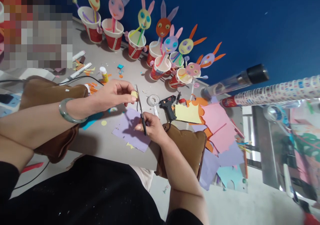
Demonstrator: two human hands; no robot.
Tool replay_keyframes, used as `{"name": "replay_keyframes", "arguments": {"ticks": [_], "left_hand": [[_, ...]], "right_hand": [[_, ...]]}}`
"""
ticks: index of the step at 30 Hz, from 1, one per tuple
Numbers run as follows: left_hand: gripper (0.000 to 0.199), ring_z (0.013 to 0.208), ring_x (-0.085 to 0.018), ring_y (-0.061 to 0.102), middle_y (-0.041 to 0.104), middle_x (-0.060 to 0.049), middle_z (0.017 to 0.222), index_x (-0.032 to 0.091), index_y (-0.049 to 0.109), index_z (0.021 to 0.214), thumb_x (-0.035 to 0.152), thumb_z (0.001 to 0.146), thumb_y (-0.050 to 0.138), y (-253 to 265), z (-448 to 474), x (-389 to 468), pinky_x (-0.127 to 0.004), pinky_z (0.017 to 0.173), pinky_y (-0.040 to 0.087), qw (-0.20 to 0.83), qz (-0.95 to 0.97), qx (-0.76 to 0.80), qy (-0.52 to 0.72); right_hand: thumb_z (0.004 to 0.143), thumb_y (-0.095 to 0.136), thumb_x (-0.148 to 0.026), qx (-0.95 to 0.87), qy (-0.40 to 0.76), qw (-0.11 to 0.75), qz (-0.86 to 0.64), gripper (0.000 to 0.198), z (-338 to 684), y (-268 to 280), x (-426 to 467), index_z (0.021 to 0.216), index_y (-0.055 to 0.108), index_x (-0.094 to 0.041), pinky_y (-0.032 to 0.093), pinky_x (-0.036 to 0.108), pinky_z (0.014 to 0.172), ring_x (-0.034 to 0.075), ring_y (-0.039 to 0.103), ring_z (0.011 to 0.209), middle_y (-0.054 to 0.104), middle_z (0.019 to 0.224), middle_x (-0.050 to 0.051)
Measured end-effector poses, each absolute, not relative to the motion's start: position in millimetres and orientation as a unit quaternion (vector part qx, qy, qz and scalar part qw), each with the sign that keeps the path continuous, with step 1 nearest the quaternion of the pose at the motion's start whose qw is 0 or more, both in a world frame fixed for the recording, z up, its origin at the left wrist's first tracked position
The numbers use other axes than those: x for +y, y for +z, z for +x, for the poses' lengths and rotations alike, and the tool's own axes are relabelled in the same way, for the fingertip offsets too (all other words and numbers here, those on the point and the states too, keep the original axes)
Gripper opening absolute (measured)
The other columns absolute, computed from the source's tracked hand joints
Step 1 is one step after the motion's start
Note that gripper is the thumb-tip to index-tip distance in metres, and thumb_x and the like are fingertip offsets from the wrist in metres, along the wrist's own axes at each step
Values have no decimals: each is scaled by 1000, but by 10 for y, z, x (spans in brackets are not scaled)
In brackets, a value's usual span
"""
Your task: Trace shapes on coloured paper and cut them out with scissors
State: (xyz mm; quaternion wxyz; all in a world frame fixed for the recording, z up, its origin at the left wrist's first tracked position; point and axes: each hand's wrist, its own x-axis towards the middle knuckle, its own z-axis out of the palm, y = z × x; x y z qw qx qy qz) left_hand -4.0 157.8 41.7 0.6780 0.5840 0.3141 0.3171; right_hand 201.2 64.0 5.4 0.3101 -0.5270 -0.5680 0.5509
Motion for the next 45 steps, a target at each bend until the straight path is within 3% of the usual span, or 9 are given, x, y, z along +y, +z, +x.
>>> {"name": "replay_keyframes", "arguments": {"ticks": [8,16,45], "left_hand": [[14,57,-5,56,63,1,68,14,65,75,22,87,67,402,-45,1583,-18,54,45,669,594,310,321],[14,54,-5,54,62,3,63,14,64,71,14,84,67,471,-25,1570,-18,54,44,686,582,322,297],[15,58,-7,55,62,2,66,15,65,74,27,81,69,429,-36,1566,-20,56,44,701,571,329,273]], "right_hand": [[61,76,-86,-572,553,301,-526,70,2011,51,634,63,50,-21,32,28,57,11,40,58,51,59,-4],[61,72,-90,-592,543,285,-523,72,2007,77,644,67,54,-20,37,29,64,13,45,65,53,66,-2],[58,77,-87,-568,558,293,-530,71,1989,54,642,66,56,-20,32,28,58,12,40,60,51,61,-4]]}}
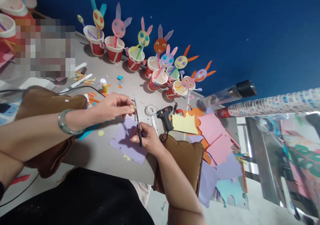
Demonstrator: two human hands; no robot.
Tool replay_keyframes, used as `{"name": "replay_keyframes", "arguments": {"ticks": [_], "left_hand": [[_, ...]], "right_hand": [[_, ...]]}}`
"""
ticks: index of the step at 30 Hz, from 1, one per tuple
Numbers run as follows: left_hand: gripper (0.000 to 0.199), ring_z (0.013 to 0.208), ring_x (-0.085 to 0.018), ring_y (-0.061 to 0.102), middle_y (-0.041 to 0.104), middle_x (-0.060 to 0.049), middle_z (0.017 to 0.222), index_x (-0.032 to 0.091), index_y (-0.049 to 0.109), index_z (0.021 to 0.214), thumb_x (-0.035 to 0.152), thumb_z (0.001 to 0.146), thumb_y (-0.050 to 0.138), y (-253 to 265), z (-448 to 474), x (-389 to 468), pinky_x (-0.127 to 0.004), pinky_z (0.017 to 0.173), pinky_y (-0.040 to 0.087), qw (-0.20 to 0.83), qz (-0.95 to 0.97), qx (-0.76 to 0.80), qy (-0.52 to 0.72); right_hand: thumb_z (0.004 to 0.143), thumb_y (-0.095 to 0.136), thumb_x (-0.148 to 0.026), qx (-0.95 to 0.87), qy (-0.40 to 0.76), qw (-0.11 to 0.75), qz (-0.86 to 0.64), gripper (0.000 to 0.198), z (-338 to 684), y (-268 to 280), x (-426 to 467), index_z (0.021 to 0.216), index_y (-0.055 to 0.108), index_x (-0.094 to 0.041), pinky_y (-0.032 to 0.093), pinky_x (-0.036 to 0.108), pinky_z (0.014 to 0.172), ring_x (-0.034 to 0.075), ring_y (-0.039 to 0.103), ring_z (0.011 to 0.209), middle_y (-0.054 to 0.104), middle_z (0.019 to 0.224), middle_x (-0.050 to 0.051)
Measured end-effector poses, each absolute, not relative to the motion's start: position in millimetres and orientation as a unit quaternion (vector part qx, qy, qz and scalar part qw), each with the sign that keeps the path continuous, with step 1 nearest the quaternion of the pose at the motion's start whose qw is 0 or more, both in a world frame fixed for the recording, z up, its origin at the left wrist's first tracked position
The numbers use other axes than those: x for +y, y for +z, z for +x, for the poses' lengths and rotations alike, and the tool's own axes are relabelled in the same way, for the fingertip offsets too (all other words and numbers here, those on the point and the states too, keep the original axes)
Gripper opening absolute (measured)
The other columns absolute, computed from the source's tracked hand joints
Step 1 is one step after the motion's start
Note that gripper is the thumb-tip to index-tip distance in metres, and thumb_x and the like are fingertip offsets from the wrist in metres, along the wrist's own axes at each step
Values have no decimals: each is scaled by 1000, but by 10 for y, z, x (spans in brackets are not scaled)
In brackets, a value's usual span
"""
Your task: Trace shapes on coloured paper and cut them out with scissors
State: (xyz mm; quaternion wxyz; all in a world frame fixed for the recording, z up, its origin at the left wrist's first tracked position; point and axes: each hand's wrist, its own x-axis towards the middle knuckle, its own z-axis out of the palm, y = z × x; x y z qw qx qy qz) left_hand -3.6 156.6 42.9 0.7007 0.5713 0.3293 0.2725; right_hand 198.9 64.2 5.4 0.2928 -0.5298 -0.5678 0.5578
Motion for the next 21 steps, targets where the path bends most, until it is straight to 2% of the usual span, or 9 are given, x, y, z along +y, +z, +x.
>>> {"name": "replay_keyframes", "arguments": {"ticks": [5,21], "left_hand": [[16,58,-7,54,62,2,65,15,65,73,28,81,70,430,-42,1569,-20,56,43,696,577,329,271],[15,59,-7,54,62,2,66,15,65,75,29,76,72,415,-37,1583,-20,56,42,698,569,335,277]], "right_hand": [[56,79,-86,-555,566,295,-534,71,1993,60,645,63,51,-21,32,28,58,12,41,59,52,61,-3],[55,81,-84,-546,570,300,-536,70,2021,34,637,62,52,-20,30,28,58,12,40,60,51,61,-3]]}}
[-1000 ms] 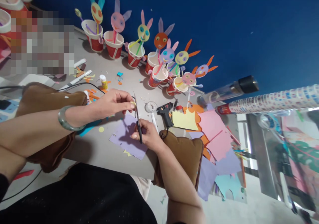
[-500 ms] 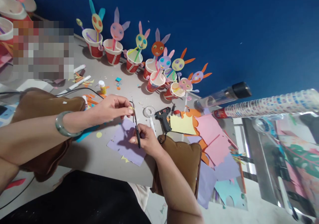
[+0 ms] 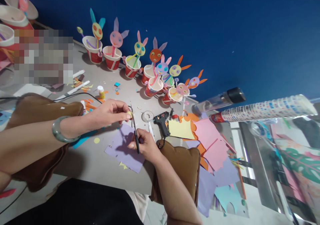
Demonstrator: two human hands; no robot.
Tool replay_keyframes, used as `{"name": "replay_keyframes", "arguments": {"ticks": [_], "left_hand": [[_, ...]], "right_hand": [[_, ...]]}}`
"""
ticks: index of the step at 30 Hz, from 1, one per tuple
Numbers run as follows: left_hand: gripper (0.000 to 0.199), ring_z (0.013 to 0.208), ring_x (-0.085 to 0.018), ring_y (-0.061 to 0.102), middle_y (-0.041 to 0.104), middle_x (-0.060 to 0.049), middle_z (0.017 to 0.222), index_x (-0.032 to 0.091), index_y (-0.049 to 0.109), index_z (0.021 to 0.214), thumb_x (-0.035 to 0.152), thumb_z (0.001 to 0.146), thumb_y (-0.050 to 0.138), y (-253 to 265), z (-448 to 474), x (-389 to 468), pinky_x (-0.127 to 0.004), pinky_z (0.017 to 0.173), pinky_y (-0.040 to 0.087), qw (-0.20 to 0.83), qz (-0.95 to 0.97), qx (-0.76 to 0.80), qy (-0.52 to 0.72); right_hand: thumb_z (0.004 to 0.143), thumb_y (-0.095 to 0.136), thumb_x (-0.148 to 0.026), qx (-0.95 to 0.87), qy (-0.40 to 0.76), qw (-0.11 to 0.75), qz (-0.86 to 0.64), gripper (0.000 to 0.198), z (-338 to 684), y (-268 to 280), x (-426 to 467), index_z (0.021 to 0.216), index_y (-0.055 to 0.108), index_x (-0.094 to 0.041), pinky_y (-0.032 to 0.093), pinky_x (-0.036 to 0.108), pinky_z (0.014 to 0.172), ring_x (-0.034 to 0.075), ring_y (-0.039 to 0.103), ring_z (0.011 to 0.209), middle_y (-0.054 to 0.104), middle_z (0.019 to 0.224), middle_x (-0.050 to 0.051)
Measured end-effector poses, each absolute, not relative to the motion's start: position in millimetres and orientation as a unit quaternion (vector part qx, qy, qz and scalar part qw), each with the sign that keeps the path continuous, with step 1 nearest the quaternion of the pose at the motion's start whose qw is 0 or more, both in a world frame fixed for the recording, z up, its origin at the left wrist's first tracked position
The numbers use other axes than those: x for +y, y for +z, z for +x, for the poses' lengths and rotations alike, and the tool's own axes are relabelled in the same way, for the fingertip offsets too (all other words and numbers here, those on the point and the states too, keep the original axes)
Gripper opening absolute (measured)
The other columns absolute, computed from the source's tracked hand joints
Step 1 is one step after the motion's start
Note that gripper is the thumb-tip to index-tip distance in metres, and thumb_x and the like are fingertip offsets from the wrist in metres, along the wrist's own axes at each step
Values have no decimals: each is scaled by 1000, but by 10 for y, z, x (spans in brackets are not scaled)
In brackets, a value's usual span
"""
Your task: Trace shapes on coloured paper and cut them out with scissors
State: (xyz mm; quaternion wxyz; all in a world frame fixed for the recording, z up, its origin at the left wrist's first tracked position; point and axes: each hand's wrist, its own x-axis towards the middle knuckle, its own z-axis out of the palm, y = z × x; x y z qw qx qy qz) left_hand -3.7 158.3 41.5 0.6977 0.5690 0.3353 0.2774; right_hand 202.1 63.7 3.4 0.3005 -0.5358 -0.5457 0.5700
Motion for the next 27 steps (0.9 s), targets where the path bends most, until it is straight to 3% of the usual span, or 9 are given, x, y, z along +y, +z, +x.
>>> {"name": "replay_keyframes", "arguments": {"ticks": [27], "left_hand": [[20,59,-7,51,60,4,65,15,65,74,30,72,78,424,-36,1587,-20,56,38,690,567,351,282]], "right_hand": [[55,82,-83,-530,582,306,-536,70,2031,14,625,62,50,-21,28,28,57,11,39,60,50,60,-4]]}}
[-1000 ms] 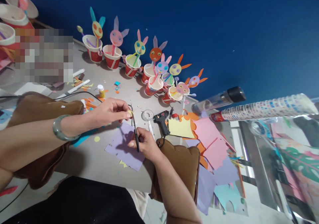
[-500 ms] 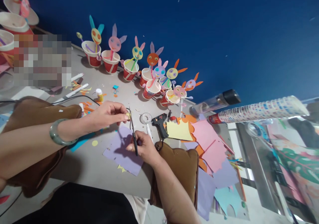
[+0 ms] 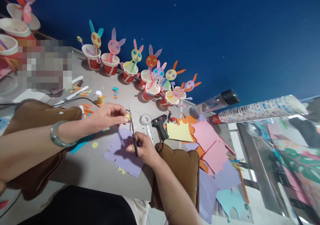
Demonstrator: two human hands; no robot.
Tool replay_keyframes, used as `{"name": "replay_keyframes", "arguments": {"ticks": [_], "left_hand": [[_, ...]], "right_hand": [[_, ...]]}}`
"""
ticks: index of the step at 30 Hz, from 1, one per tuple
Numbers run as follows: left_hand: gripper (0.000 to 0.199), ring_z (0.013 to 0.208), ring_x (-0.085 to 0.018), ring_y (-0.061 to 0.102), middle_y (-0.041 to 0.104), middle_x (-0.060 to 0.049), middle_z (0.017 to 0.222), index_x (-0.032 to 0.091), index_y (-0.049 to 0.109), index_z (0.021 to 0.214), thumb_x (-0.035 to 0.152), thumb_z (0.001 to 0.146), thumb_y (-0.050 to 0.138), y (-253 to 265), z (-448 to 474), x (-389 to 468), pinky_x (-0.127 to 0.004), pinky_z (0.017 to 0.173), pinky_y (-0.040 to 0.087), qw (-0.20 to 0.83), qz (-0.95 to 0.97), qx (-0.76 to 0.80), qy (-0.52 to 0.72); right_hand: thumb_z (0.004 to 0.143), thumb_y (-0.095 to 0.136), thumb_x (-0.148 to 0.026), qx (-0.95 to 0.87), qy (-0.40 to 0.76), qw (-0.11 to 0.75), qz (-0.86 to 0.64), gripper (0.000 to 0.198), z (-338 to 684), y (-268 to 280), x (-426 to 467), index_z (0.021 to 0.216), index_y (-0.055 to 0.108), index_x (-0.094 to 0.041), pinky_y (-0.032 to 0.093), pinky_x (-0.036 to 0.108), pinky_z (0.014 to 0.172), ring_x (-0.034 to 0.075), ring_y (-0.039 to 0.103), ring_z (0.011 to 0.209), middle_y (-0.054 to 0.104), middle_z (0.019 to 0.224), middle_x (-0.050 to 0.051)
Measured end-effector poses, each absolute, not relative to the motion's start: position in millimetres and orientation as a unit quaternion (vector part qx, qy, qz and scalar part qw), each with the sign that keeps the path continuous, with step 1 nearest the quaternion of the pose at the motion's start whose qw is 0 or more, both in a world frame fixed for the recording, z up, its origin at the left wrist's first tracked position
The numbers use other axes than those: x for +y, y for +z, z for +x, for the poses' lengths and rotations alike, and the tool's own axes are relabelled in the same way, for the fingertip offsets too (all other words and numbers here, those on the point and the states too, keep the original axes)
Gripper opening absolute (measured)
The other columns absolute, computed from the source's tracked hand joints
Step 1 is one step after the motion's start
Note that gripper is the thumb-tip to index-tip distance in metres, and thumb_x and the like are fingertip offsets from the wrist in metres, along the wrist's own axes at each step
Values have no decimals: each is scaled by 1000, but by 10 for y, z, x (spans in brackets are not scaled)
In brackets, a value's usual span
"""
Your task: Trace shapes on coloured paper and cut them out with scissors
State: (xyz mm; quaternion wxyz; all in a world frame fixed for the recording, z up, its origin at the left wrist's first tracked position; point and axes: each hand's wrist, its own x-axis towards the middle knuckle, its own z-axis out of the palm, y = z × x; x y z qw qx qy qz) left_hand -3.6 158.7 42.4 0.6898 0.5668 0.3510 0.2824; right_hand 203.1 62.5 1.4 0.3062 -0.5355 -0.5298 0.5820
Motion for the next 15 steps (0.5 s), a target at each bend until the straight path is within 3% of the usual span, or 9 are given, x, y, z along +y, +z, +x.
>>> {"name": "replay_keyframes", "arguments": {"ticks": [15], "left_hand": [[18,59,-7,54,64,1,69,15,67,80,32,76,72,394,-47,1614,-21,56,41,672,573,365,293]], "right_hand": [[56,78,-87,-550,563,300,-538,72,2029,36,622,61,50,-21,30,28,58,11,40,60,51,60,-4]]}}
